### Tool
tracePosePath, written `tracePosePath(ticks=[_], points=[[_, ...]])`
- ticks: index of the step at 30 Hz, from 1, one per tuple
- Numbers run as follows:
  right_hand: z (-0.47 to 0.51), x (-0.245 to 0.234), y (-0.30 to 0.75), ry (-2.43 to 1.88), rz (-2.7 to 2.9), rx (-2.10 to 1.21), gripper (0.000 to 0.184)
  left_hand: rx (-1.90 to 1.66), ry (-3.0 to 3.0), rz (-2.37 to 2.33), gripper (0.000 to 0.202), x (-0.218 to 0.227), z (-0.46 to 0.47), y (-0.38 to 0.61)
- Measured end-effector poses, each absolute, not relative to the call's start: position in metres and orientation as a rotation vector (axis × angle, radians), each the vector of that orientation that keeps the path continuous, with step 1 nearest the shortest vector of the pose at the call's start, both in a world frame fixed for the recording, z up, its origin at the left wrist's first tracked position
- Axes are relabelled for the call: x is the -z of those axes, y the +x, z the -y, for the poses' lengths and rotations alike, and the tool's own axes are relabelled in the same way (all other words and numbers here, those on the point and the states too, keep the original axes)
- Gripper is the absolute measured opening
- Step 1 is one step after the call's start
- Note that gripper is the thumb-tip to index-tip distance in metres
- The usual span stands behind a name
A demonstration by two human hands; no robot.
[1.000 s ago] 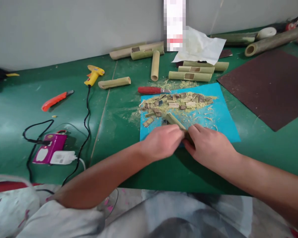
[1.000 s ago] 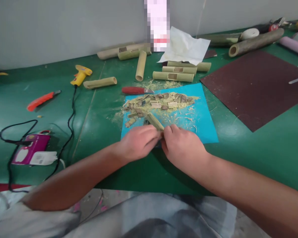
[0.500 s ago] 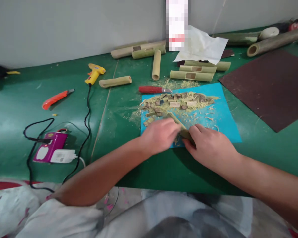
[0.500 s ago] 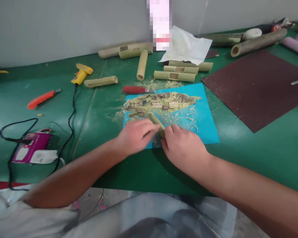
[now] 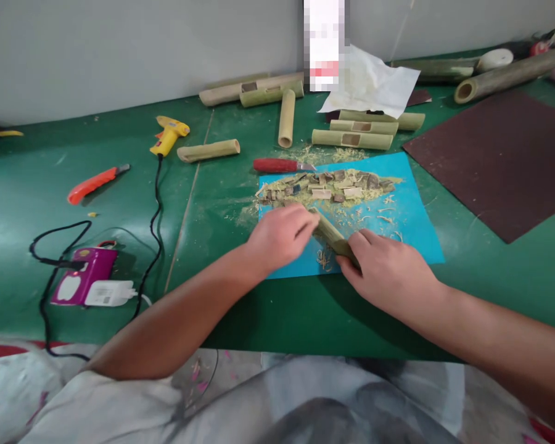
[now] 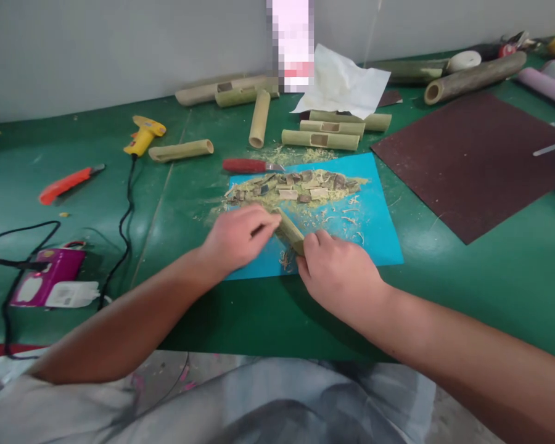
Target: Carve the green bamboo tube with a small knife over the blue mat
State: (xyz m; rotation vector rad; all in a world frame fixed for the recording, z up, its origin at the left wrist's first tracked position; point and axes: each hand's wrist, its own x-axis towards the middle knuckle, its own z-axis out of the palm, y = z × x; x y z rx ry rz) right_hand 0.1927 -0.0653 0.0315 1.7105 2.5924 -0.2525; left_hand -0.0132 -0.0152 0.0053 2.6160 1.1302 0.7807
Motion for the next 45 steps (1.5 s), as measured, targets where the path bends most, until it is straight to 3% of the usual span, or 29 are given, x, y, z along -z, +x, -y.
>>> tracePosePath(ticks=[24,29,34,41,45], points=[[0.065,-0.030,0.194,1.737,-2.600,0.208,0.021,-0.738,2.612,-0.982,0.026,-0.004,0.012,-0.013],[0.063,-0.029,0.201,1.848,-2.769,0.150,0.031,-0.998,1.969,-1.183,0.013,-0.015,0.022,-0.008],[0.060,-0.033,0.204,1.949,-3.109,0.587,0.026,-0.914,1.303,-1.065,0.018,-0.026,0.033,-0.003],[0.057,-0.027,0.199,2.022,-3.074,1.222,0.010,-0.792,1.263,-0.947,0.029,-0.030,0.042,0.004],[0.055,-0.026,0.200,2.058,-3.061,1.406,0.013,-0.805,1.283,-0.921,0.031,-0.029,0.043,0.003]])
